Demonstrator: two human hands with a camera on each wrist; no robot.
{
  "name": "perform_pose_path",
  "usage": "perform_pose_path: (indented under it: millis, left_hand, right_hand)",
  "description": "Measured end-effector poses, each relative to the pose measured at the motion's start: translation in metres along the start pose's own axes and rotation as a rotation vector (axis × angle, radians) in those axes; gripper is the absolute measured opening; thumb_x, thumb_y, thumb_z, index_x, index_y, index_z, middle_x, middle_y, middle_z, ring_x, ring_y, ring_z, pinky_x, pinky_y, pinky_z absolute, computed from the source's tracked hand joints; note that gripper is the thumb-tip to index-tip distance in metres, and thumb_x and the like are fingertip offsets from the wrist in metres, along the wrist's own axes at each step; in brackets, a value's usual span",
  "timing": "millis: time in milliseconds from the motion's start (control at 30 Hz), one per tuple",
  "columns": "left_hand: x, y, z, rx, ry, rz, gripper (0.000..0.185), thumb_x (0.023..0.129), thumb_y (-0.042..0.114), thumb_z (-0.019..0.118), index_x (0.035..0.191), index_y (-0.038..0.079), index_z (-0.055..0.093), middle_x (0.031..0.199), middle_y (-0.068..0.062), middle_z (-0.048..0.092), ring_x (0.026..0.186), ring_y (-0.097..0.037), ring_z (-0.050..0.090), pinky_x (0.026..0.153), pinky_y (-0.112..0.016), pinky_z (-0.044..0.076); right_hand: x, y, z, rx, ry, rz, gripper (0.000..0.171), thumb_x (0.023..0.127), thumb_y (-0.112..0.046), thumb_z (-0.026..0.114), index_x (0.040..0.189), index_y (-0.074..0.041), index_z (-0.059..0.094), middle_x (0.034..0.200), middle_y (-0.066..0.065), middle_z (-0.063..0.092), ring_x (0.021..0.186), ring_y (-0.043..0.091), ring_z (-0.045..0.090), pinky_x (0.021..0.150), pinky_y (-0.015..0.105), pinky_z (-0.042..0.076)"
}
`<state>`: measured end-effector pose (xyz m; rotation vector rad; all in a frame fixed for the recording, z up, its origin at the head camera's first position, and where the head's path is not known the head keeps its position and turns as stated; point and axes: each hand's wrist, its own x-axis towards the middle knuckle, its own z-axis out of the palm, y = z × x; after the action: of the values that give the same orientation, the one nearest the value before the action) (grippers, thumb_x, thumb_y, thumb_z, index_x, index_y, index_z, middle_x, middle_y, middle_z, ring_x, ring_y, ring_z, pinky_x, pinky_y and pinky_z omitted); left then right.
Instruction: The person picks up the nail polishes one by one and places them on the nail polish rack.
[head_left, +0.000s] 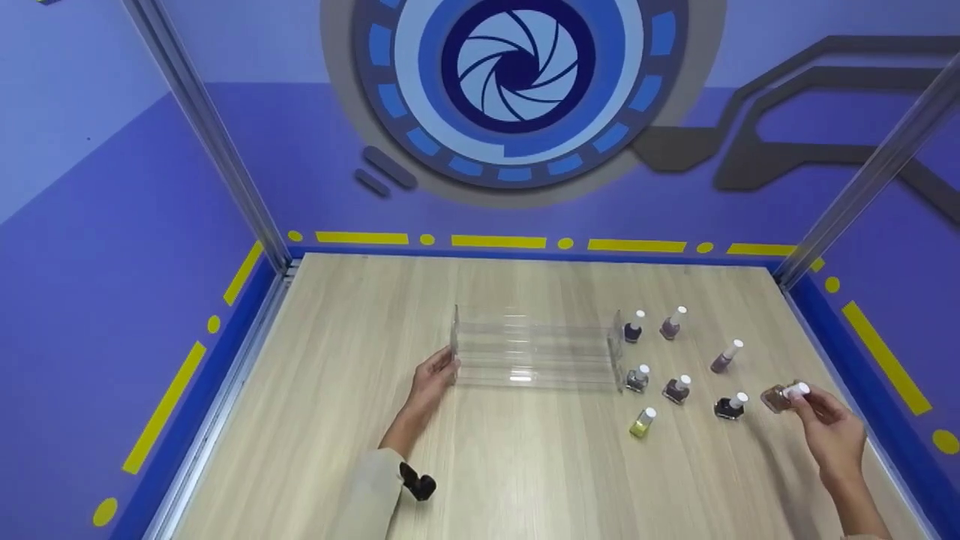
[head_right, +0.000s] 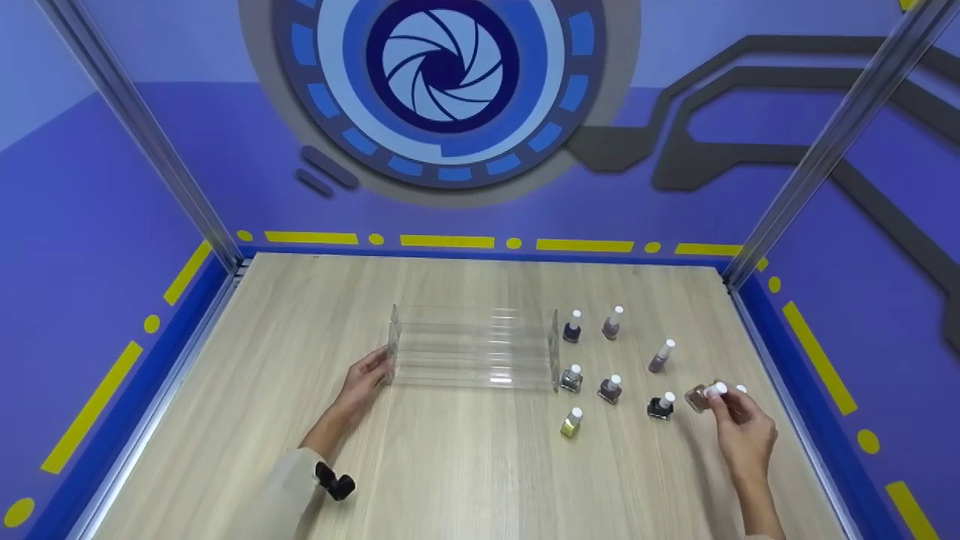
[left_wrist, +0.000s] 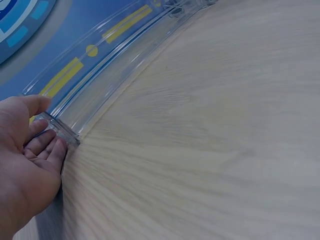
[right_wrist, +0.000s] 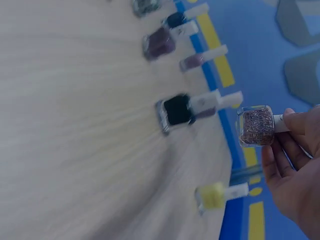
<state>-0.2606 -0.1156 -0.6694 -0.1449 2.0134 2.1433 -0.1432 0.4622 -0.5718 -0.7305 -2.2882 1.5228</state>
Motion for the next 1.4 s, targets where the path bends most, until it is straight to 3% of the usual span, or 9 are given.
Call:
perform_pose_path:
  millis: [133, 300, 633, 767, 867, 1167, 1400]
  left_hand:
    - [0.0, 0.0, 0.0, -0.014, 0.006, 0.003, 0.054, 0.106, 0.019, 0.055, 0.155, 0.003, 0.04, 0.161, -0.02, 0.04, 0.151, -0.035, 0.039, 0.124, -0.046, 0.037]
    - [-0.002, 0.001, 0.001, -0.015, 0.012, 0.009, 0.053, 0.106, 0.018, 0.054, 0.155, 0.002, 0.04, 0.162, -0.02, 0.04, 0.151, -0.035, 0.038, 0.125, -0.046, 0.036]
    - [-0.003, 0.0, 0.001, 0.01, -0.001, 0.04, 0.055, 0.108, 0.017, 0.051, 0.156, -0.003, 0.034, 0.162, -0.026, 0.035, 0.152, -0.04, 0.034, 0.126, -0.048, 0.034]
    - [-0.001, 0.001, 0.001, 0.033, 0.017, 0.045, 0.054, 0.107, 0.018, 0.052, 0.155, -0.001, 0.037, 0.161, -0.024, 0.038, 0.151, -0.039, 0.036, 0.125, -0.046, 0.035]
    - [-0.001, 0.001, 0.002, 0.034, 0.013, 0.045, 0.054, 0.107, 0.017, 0.052, 0.155, -0.001, 0.038, 0.161, -0.023, 0.039, 0.151, -0.038, 0.036, 0.125, -0.046, 0.035]
    - [-0.001, -0.001, 0.002, 0.029, -0.019, 0.059, 0.057, 0.105, 0.014, 0.055, 0.156, -0.002, 0.034, 0.163, -0.024, 0.035, 0.153, -0.039, 0.033, 0.124, -0.048, 0.036]
    - [-0.004, -0.002, 0.002, 0.047, -0.015, 0.076, 0.057, 0.106, 0.015, 0.055, 0.157, -0.002, 0.034, 0.163, -0.023, 0.034, 0.153, -0.038, 0.033, 0.123, -0.048, 0.037]
  right_hand:
    - [-0.004, -0.02, 0.009, -0.042, -0.034, -0.128, 0.028, 0.099, -0.02, 0.068, 0.121, -0.003, 0.069, 0.085, -0.04, 0.059, 0.083, -0.024, 0.057, 0.072, -0.004, 0.047]
    - [-0.006, -0.036, 0.028, -0.069, -0.05, -0.327, 0.03, 0.095, -0.004, 0.07, 0.117, 0.014, 0.065, 0.087, -0.037, 0.06, 0.083, -0.023, 0.06, 0.074, -0.003, 0.049]
    - [-0.021, -0.076, 0.065, 0.028, -0.151, -0.539, 0.024, 0.09, 0.013, 0.068, 0.114, 0.018, 0.066, 0.099, -0.03, 0.066, 0.087, -0.016, 0.064, 0.078, 0.001, 0.052]
    - [-0.036, -0.098, 0.079, 0.023, -0.18, -0.601, 0.021, 0.089, 0.014, 0.068, 0.11, 0.017, 0.068, 0.098, -0.019, 0.069, 0.086, -0.01, 0.066, 0.078, 0.002, 0.053]
    - [-0.041, -0.107, 0.087, 0.013, -0.191, -0.623, 0.02, 0.088, 0.013, 0.069, 0.108, 0.015, 0.07, 0.096, -0.008, 0.072, 0.085, -0.007, 0.067, 0.078, 0.003, 0.053]
    - [-0.018, -0.087, 0.118, -0.049, -0.266, -0.597, 0.021, 0.094, -0.002, 0.071, 0.114, 0.006, 0.072, 0.108, 0.025, 0.073, 0.092, -0.01, 0.064, 0.082, 0.001, 0.051]
    - [-0.016, -0.102, 0.14, 0.0, -0.341, -0.577, 0.022, 0.094, -0.002, 0.071, 0.114, 0.007, 0.071, 0.106, 0.027, 0.073, 0.089, -0.007, 0.065, 0.079, 0.004, 0.053]
